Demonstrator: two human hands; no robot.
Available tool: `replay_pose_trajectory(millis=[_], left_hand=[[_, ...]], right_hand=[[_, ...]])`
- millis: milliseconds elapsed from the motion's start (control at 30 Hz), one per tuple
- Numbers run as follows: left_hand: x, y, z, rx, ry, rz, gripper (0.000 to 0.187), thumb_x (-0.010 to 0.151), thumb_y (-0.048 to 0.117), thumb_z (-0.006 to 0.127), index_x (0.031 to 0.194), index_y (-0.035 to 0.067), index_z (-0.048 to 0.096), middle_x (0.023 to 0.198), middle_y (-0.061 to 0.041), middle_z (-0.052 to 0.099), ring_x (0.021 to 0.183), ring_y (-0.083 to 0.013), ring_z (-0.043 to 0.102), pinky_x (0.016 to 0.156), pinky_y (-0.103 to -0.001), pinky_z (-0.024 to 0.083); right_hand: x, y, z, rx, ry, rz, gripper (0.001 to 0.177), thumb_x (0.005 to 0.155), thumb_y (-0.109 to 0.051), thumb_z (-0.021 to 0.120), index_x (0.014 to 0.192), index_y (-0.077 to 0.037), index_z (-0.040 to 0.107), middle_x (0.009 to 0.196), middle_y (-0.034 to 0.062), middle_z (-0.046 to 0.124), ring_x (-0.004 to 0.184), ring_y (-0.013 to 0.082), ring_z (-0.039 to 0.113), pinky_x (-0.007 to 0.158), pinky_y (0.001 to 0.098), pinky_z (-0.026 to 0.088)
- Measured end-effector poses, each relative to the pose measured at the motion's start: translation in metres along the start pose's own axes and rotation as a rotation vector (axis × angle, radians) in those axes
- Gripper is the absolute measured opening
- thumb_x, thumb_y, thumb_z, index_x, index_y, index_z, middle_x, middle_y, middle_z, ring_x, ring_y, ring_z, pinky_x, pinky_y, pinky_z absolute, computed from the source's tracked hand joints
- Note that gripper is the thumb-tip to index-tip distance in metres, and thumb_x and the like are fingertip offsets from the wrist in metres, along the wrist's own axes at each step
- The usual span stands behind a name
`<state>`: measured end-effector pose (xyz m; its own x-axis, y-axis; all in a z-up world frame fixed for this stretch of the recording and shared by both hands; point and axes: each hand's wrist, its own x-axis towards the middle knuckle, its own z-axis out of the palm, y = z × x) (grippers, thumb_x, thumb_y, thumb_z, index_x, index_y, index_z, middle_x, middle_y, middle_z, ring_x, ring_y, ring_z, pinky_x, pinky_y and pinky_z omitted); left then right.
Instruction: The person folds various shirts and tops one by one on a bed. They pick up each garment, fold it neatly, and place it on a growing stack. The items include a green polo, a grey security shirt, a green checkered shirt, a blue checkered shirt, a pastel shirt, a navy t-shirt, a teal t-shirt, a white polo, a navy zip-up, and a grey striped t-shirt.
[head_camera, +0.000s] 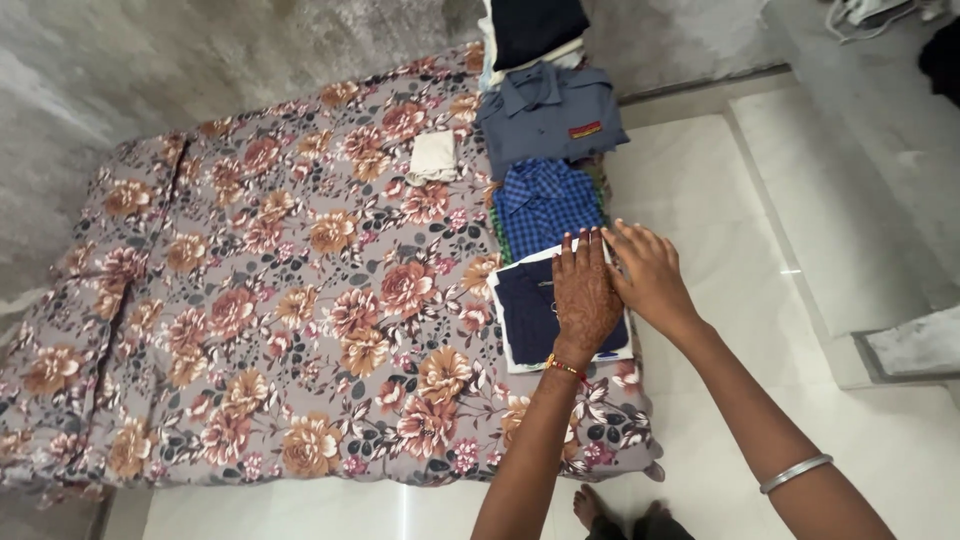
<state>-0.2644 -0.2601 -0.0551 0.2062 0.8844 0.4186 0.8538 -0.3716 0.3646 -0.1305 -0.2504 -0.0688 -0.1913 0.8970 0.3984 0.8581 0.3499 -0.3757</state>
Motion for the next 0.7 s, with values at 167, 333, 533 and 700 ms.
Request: replay_pose_trajectory(millis=[167,333,533,700], left_hand=[[0.02,0.051,-0.017,0.053,-0.029,0.04,0.068,0.091,0.016,0.058,0.153,-0.002,0.039,0.157,-0.021,0.043,0.153,-0.0415,0.029,0.123,-0.057,0.023],[0.047,0.112,-0.016,0.059,-0.087,0.08,0.07,0.088,0.017,0.061,0.152,-0.001,0.038,0.157,-0.019,0.041,0.152,-0.0395,0.027,0.123,-0.057,0.021],[0.09,0.193,0.016,0.073,0.032,0.168,0.067,0.091,0.016,0.058,0.153,0.001,0.039,0.159,-0.013,0.042,0.153,-0.0357,0.027,0.125,-0.056,0.021],[0.131,0.257,0.048,0.035,0.071,0.2,0.065,0.094,0.017,0.059,0.153,0.002,0.039,0.159,-0.013,0.042,0.155,-0.0361,0.027,0.126,-0.057,0.019]], right_hand=[[-0.005,0.017,-0.05,-0.052,0.025,0.035,0.063,0.095,-0.028,0.061,0.154,-0.016,0.045,0.16,0.0119,0.042,0.148,0.0308,0.035,0.12,0.0565,0.021],[-0.011,0.051,-0.1,-0.086,0.076,0.057,0.06,0.098,-0.027,0.059,0.155,-0.015,0.044,0.16,0.0118,0.043,0.149,0.0308,0.035,0.122,0.0564,0.02],[-0.011,0.123,-0.162,-0.096,0.176,0.071,0.058,0.1,-0.027,0.058,0.156,-0.014,0.045,0.158,0.012,0.045,0.148,0.031,0.037,0.122,0.0563,0.02],[-0.002,0.187,-0.213,-0.137,0.241,0.049,0.057,0.101,-0.026,0.058,0.155,-0.012,0.047,0.156,0.0128,0.048,0.147,0.0314,0.039,0.122,0.0563,0.02]])
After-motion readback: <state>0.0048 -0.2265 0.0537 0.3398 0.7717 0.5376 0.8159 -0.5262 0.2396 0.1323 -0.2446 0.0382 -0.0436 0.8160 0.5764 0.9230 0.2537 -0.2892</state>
